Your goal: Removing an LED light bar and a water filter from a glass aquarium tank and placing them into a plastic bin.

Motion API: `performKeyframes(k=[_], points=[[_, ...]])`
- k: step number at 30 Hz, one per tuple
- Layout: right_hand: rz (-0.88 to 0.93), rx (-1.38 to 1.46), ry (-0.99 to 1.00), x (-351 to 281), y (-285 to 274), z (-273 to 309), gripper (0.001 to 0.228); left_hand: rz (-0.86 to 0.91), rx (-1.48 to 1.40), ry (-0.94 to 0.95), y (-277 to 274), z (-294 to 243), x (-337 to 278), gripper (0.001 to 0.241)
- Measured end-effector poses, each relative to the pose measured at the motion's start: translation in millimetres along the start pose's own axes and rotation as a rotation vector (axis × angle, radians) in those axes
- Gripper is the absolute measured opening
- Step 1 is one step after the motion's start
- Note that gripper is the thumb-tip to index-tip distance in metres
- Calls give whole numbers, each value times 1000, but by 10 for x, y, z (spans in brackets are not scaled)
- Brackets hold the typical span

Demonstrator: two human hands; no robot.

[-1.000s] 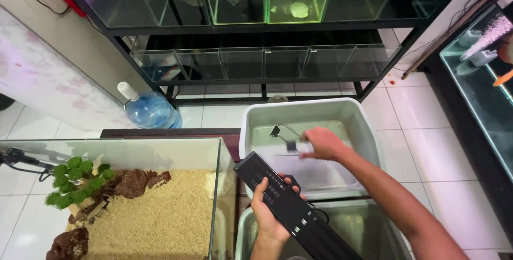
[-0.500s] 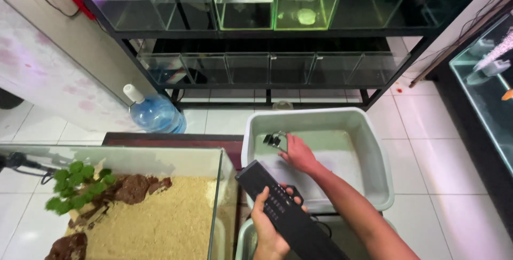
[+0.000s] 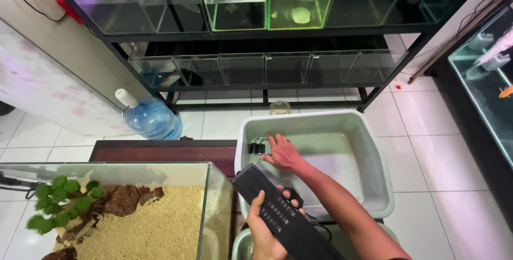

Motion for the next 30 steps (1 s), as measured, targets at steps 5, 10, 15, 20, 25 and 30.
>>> performKeyframes(k=[5,10,15,20,25,30], points=[[-43,-207,18,-40,33,-56,116,3,8,7,-54,-4,113,40],[-70,154,41,-549,-757,53,110,-13,24,39,13,-9,243,42],[618,517,-125,-1839,-1971,262,77,23,27,211,242,-91,464,39],[525,558,-230,-2592,-2174,321,125,137,28,310,501,-228,656,40],[369,434,29,-2463,-2067,408,126,158,12,396,570,-206,969,47],[296,318,72,-1986,-1705,140,116,127,122,598,263,-268,1438,47]])
Point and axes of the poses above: each hand's wrist, its own x-axis towards the middle knuckle, its own y-axis out of the palm, z = x × y, the point moved 4 cm from there along x, towards the middle knuckle, and after that the axes turned 9 degrees about z, right-handed, at the moved point
